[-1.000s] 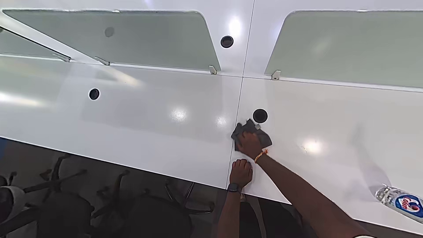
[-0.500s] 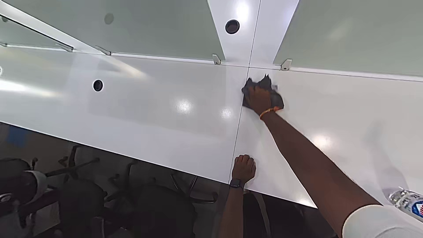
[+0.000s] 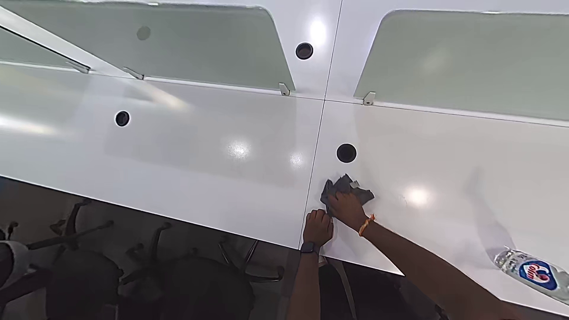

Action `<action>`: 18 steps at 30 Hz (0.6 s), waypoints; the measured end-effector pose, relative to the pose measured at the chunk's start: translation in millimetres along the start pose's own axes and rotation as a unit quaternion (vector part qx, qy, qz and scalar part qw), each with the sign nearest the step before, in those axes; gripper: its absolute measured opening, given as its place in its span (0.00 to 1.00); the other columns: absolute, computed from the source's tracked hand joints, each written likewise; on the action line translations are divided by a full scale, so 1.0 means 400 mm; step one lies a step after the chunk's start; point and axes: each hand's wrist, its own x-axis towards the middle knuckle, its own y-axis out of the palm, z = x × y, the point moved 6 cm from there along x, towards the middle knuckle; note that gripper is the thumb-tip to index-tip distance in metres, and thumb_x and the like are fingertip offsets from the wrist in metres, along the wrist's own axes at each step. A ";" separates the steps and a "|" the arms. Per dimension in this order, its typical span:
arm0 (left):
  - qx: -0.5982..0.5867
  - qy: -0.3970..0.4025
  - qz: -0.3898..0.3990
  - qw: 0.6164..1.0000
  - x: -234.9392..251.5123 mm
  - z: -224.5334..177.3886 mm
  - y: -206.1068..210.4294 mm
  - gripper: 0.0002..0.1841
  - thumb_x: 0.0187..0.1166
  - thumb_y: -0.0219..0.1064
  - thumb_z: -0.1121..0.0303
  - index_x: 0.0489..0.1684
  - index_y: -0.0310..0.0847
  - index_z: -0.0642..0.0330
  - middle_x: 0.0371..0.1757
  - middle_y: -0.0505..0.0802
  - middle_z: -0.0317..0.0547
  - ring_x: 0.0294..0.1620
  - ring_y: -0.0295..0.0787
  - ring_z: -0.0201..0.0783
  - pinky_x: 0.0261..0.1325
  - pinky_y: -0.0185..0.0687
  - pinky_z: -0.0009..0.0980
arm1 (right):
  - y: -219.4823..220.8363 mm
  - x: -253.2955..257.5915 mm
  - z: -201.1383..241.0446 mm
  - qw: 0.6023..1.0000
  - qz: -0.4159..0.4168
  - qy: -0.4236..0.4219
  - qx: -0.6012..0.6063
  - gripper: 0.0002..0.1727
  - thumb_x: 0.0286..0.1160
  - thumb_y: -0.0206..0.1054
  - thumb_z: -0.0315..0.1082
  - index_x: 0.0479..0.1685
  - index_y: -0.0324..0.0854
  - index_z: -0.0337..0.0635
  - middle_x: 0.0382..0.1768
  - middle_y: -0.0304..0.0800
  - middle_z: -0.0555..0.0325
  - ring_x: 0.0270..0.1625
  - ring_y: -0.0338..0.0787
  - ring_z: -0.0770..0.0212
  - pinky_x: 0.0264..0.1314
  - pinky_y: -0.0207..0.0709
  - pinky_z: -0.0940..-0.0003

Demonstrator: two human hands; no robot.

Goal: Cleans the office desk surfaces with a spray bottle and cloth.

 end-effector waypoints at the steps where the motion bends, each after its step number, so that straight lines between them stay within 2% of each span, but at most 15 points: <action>1: 0.003 0.000 0.001 1.000 0.002 0.001 0.001 0.17 0.78 0.57 0.56 0.35 0.90 0.54 0.45 0.93 0.50 0.50 0.90 0.52 0.51 0.85 0.48 | 0.002 -0.028 -0.021 1.000 0.005 0.001 -0.001 0.22 0.83 0.58 0.47 0.66 0.81 0.43 0.56 0.87 0.35 0.58 0.88 0.33 0.60 0.78 0.37; 2: 0.006 0.002 0.000 1.000 0.003 0.000 0.001 0.17 0.78 0.57 0.56 0.34 0.89 0.55 0.45 0.93 0.50 0.50 0.90 0.53 0.50 0.85 0.48 | -0.007 -0.046 -0.057 1.000 0.003 0.017 0.002 0.23 0.84 0.58 0.47 0.67 0.81 0.42 0.57 0.87 0.33 0.59 0.88 0.32 0.60 0.78 0.36; 4: 0.013 -0.002 0.006 1.000 0.002 0.001 0.004 0.17 0.78 0.56 0.56 0.34 0.89 0.55 0.45 0.92 0.50 0.50 0.90 0.52 0.51 0.84 0.48 | -0.058 -0.045 -0.167 0.994 -0.058 0.088 -0.011 0.25 0.84 0.56 0.49 0.66 0.83 0.40 0.54 0.89 0.32 0.56 0.90 0.32 0.56 0.80 0.35; 7: 0.023 -0.004 0.015 1.000 0.000 0.001 0.009 0.17 0.79 0.55 0.55 0.34 0.89 0.53 0.46 0.92 0.48 0.51 0.89 0.51 0.53 0.84 0.47 | -0.148 0.022 -0.327 0.968 -0.137 0.212 -0.008 0.25 0.82 0.58 0.53 0.61 0.84 0.42 0.51 0.89 0.36 0.54 0.90 0.34 0.54 0.80 0.36; 9: 0.026 -0.004 0.011 1.000 -0.002 0.003 0.011 0.17 0.79 0.55 0.54 0.33 0.89 0.53 0.45 0.92 0.47 0.51 0.89 0.50 0.53 0.84 0.46 | -0.207 0.086 -0.383 0.955 -0.178 0.239 -0.007 0.24 0.80 0.61 0.53 0.58 0.83 0.42 0.49 0.88 0.36 0.50 0.90 0.34 0.47 0.81 0.35; 11: 0.026 -0.006 0.011 1.000 0.000 0.006 0.014 0.18 0.79 0.54 0.54 0.34 0.89 0.53 0.45 0.92 0.47 0.51 0.89 0.50 0.53 0.83 0.47 | -0.263 0.155 -0.420 0.946 -0.204 0.252 -0.005 0.25 0.82 0.59 0.52 0.62 0.81 0.41 0.52 0.87 0.35 0.52 0.90 0.32 0.46 0.80 0.33; 14: 0.025 -0.008 0.012 1.000 -0.001 0.006 0.014 0.19 0.80 0.53 0.54 0.35 0.89 0.53 0.46 0.92 0.48 0.51 0.89 0.51 0.53 0.83 0.47 | -0.316 0.234 -0.453 0.936 -0.201 0.289 -0.004 0.28 0.81 0.56 0.53 0.69 0.78 0.44 0.58 0.87 0.35 0.55 0.90 0.32 0.50 0.79 0.34; 16: 0.024 -0.004 0.006 1.000 -0.007 0.005 0.016 0.19 0.79 0.53 0.54 0.34 0.89 0.53 0.46 0.92 0.48 0.51 0.89 0.51 0.52 0.83 0.46 | -0.306 0.236 -0.450 0.930 -0.197 0.309 0.006 0.29 0.81 0.57 0.53 0.73 0.76 0.44 0.60 0.87 0.35 0.56 0.90 0.32 0.52 0.79 0.34; 18: 0.026 -0.001 0.000 1.000 -0.001 0.008 0.016 0.19 0.79 0.52 0.54 0.34 0.88 0.53 0.45 0.91 0.48 0.50 0.88 0.51 0.52 0.82 0.46 | -0.276 0.206 -0.416 0.925 -0.211 0.315 0.016 0.30 0.80 0.57 0.55 0.73 0.76 0.45 0.60 0.87 0.37 0.55 0.90 0.33 0.49 0.80 0.35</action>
